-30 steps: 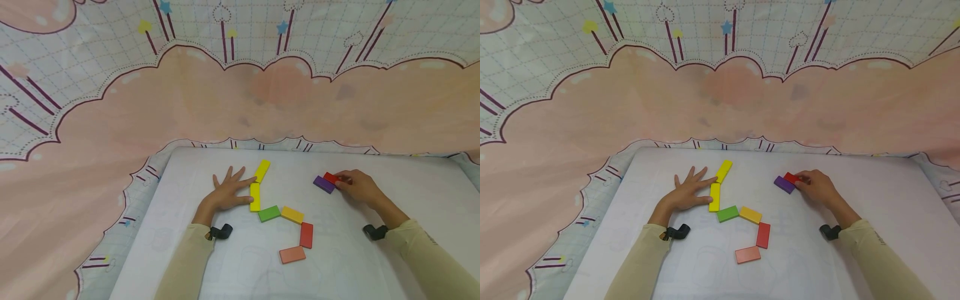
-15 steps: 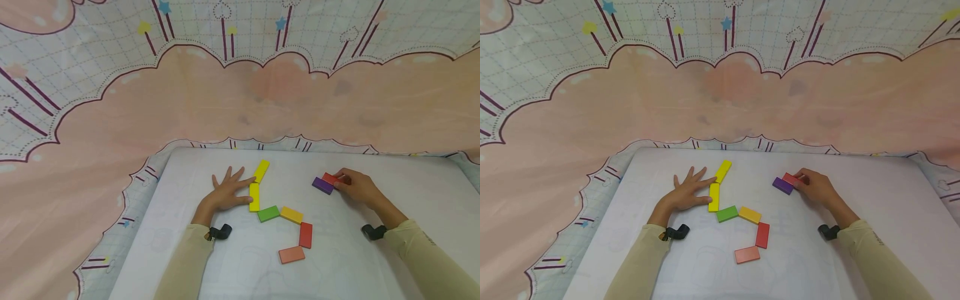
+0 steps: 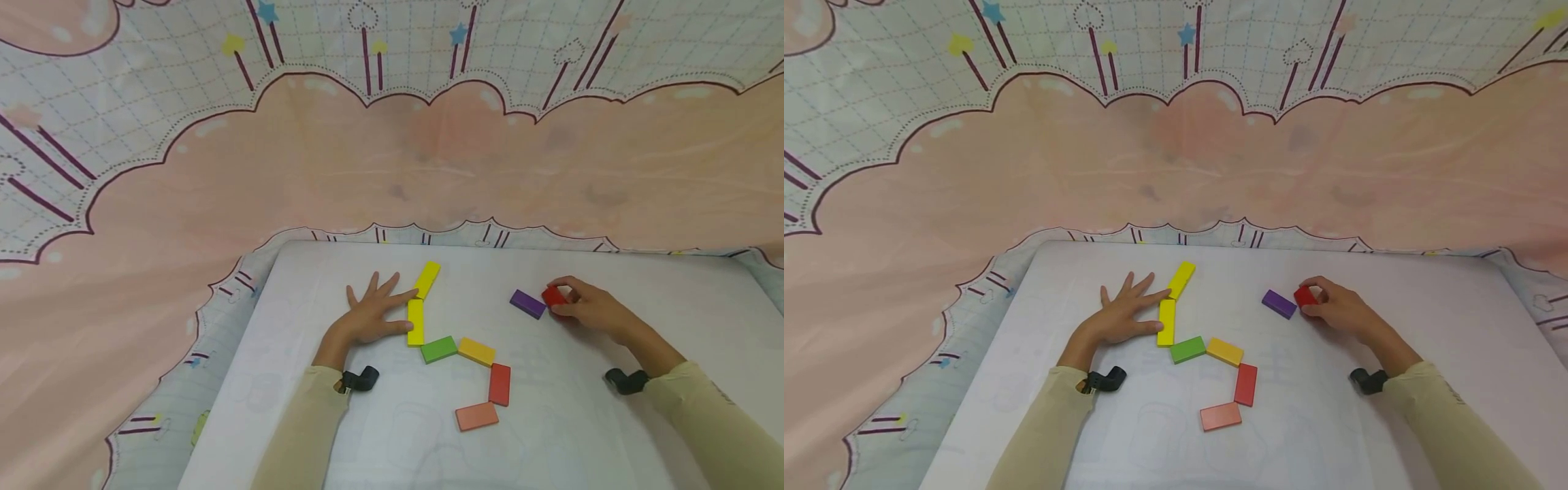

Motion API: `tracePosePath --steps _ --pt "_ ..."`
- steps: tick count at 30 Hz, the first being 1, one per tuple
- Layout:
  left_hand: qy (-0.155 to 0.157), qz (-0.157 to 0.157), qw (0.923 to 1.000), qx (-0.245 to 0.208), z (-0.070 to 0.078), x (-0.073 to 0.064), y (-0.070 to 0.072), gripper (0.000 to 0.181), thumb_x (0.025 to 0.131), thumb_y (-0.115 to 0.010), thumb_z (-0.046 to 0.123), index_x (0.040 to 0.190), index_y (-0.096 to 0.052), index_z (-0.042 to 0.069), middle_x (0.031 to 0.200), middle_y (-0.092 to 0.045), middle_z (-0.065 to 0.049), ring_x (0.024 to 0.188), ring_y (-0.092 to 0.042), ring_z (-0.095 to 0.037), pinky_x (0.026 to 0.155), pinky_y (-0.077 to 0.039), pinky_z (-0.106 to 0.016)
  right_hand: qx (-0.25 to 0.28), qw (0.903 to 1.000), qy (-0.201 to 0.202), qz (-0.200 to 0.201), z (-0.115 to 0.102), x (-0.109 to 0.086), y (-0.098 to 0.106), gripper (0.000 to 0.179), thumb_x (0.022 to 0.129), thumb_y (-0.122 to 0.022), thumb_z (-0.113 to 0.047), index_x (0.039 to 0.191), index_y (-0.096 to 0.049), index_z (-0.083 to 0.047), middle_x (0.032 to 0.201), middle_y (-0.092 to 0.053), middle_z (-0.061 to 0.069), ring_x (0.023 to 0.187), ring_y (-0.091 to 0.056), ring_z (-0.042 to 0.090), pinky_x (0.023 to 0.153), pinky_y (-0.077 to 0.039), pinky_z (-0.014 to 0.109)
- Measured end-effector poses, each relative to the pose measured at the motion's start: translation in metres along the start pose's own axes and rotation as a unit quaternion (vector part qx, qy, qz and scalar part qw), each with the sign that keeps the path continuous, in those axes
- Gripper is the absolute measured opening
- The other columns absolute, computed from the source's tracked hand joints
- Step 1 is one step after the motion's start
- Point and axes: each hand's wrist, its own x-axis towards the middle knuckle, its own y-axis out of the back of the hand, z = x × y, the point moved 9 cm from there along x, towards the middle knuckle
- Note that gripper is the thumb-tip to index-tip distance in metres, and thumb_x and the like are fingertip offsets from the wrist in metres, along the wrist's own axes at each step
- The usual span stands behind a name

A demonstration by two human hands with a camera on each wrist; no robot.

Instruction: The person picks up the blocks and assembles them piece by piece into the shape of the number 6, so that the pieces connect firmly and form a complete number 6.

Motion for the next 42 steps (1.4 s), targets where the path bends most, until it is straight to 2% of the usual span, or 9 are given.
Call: tracePosePath --steps 4,9,12,16,19,24,34,36,42 --pt "0.001 0.0 1.0 0.001 0.0 0.0 0.0 0.072 0.091 -0.065 0.064 0.155 -0.036 0.049 0.174 -0.006 0.004 0.159 0.015 -0.035 0.111 0.021 -0.077 0.03 0.9994 -0.003 0.019 0.001 -0.003 0.002 0.064 0.101 -0.062 -0.033 0.152 -0.034 -0.006 0.126 -0.051 0.026 0.114 -0.049 0.041 0.081 -0.054 0.033" --pt "0.0 0.005 1.0 0.0 0.0 -0.001 0.0 0.071 0.09 -0.065 0.064 0.154 -0.037 0.05 0.174 -0.007 0.003 0.159 0.015 -0.035 0.111 0.022 -0.077 0.076 0.9962 0.012 0.041 -0.008 -0.008 -0.002 0.07 0.099 -0.065 -0.041 0.153 -0.035 -0.009 0.124 -0.054 0.023 0.109 -0.055 0.034 0.078 -0.055 0.027" --pt "0.0 0.005 1.0 -0.002 0.001 -0.001 -0.001 0.071 0.09 -0.065 0.064 0.154 -0.037 0.05 0.174 -0.007 0.004 0.159 0.015 -0.034 0.111 0.022 -0.077 0.087 0.995 0.022 0.044 -0.015 -0.01 -0.008 0.073 0.096 -0.068 -0.046 0.153 -0.037 -0.012 0.123 -0.057 0.02 0.109 -0.057 0.031 0.08 -0.057 0.027" --pt "-0.001 0.006 1.0 -0.003 0.001 -0.001 -0.001 0.071 0.09 -0.066 0.063 0.154 -0.038 0.05 0.174 -0.007 0.003 0.159 0.015 -0.034 0.111 0.022 -0.077 0.09 0.9943 0.037 0.042 -0.024 -0.016 -0.015 0.073 0.094 -0.07 -0.048 0.152 -0.04 -0.016 0.129 -0.058 0.021 0.118 -0.056 0.034 0.087 -0.06 0.036" --pt "-0.001 0.005 1.0 -0.003 0.002 -0.001 0.0 0.071 0.091 -0.065 0.063 0.154 -0.038 0.049 0.174 -0.007 0.003 0.159 0.015 -0.035 0.111 0.022 -0.077 0.103 0.9927 0.055 0.031 -0.031 -0.021 -0.021 0.068 0.097 -0.068 -0.042 0.153 -0.039 -0.018 0.135 -0.057 0.022 0.124 -0.054 0.037 0.091 -0.06 0.042" --pt "-0.002 0.003 1.0 -0.001 0.002 -0.001 0.0 0.071 0.091 -0.065 0.063 0.155 -0.037 0.049 0.174 -0.005 0.003 0.159 0.015 -0.034 0.111 0.021 -0.077 0.129 0.9889 0.073 0.003 -0.043 -0.028 -0.032 0.063 0.098 -0.068 -0.034 0.153 -0.04 -0.019 0.134 -0.056 0.02 0.125 -0.052 0.037 0.088 -0.061 0.037" --pt "0.001 -0.003 1.0 0.0 0.002 -0.002 0.001 0.071 0.091 -0.064 0.064 0.155 -0.036 0.049 0.174 -0.004 0.004 0.159 0.016 -0.034 0.111 0.021 -0.077 0.208 0.9739 0.082 -0.041 -0.065 -0.038 -0.059 0.075 0.089 -0.079 -0.026 0.153 -0.039 -0.018 0.141 -0.05 0.02 0.132 -0.047 0.039 0.09 -0.061 0.039" --pt "0.003 -0.003 1.0 0.0 0.002 -0.001 0.001 0.072 0.091 -0.064 0.064 0.155 -0.036 0.049 0.174 -0.004 0.004 0.159 0.016 -0.034 0.111 0.021 -0.077 0.221 0.9709 0.078 -0.05 -0.07 -0.04 -0.065 0.078 0.087 -0.081 -0.026 0.152 -0.04 -0.019 0.141 -0.05 0.02 0.131 -0.048 0.038 0.089 -0.062 0.041" --pt "0.005 -0.004 1.0 -0.001 0.0 -0.001 0.0 0.073 0.091 -0.064 0.064 0.155 -0.035 0.049 0.174 -0.003 0.005 0.159 0.017 -0.033 0.111 0.022 -0.077 0.241 0.9645 0.075 -0.077 -0.081 -0.045 -0.081 0.076 0.086 -0.083 -0.024 0.15 -0.043 -0.019 0.138 -0.052 0.02 0.116 -0.065 0.029 0.09 -0.061 0.044"
